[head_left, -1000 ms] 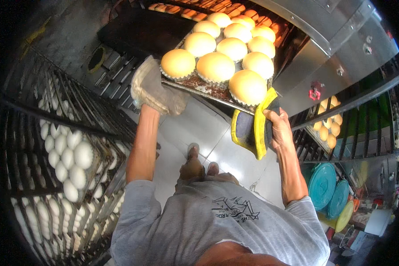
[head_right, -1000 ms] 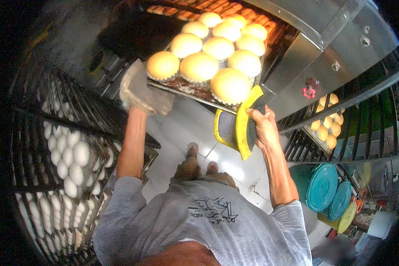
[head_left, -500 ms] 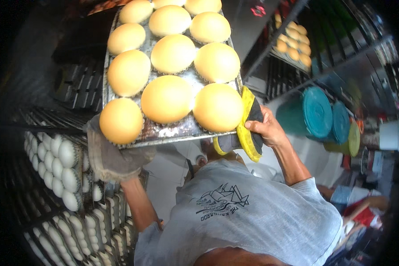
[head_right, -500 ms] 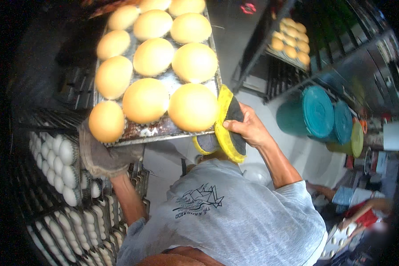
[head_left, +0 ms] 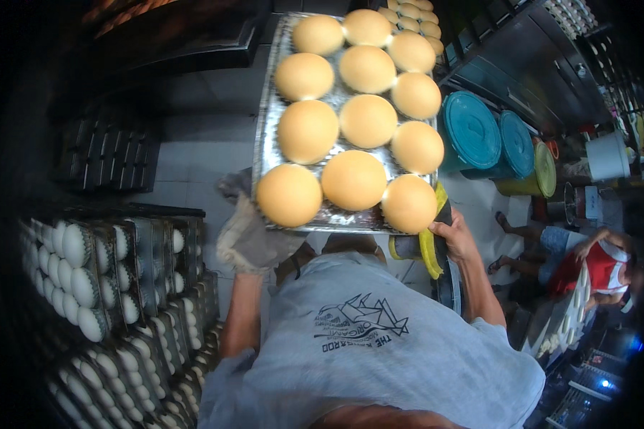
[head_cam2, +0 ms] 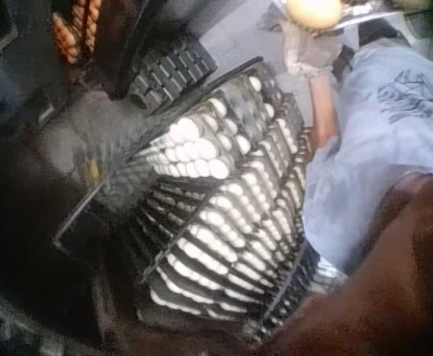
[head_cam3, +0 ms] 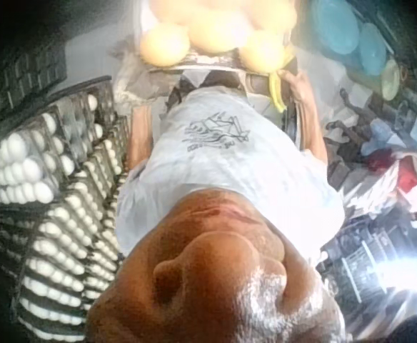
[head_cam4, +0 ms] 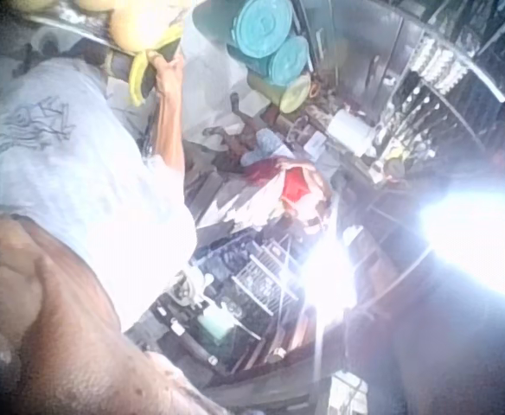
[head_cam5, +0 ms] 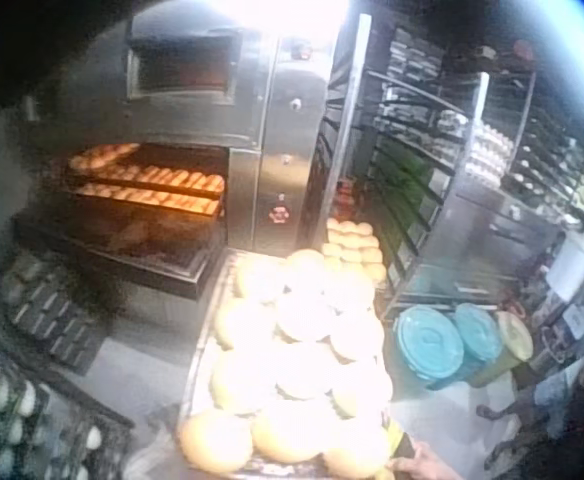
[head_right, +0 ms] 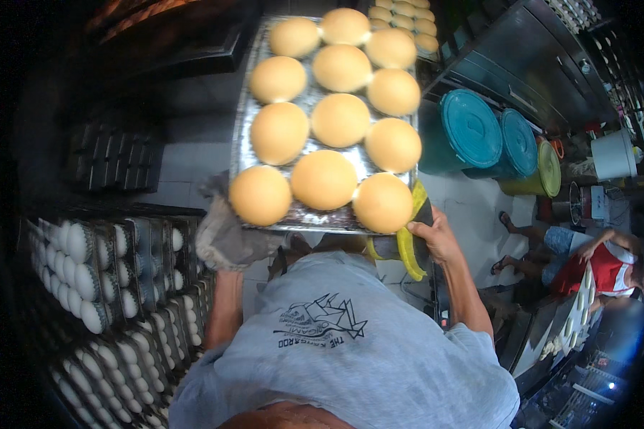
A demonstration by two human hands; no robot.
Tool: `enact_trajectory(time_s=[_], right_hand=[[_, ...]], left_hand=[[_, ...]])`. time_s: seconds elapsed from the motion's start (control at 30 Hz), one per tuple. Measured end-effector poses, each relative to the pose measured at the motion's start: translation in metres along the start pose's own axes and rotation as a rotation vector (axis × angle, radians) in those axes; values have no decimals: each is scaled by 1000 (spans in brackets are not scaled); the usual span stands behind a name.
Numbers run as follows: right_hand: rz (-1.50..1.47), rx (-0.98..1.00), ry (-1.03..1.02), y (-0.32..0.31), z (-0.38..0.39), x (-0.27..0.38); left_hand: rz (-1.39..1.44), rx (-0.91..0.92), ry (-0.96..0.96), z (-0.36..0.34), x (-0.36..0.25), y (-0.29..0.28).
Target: The person organizes bread tins in a yellow crate, wipes down a surface with a cloth, walks to the oven area, and uses oven mitts to pull out trays of baked rolls.
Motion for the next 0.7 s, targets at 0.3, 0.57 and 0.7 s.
enact_trajectory(time_s=[0.3,0.57,0.7], right_hand=[[-37,-154,37,-122,-17,-61],[-13,-118,106,-195,-94,-88],[-30,-63,117,-208,-129,-81]], left_hand=[[85,228,14,-90,12,152],[114,174,-4,-148,21,220],[81,128,-13,-161,24,236]])
Point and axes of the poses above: each hand's wrist, its own z-axis away from the middle knuckle, its own y-axis out of the palm, x = y × z, the point moved 3 cm from there along -z, towards the middle knuckle, and after that the axes turned 15 degrees about -y, right-handed, at the moved point
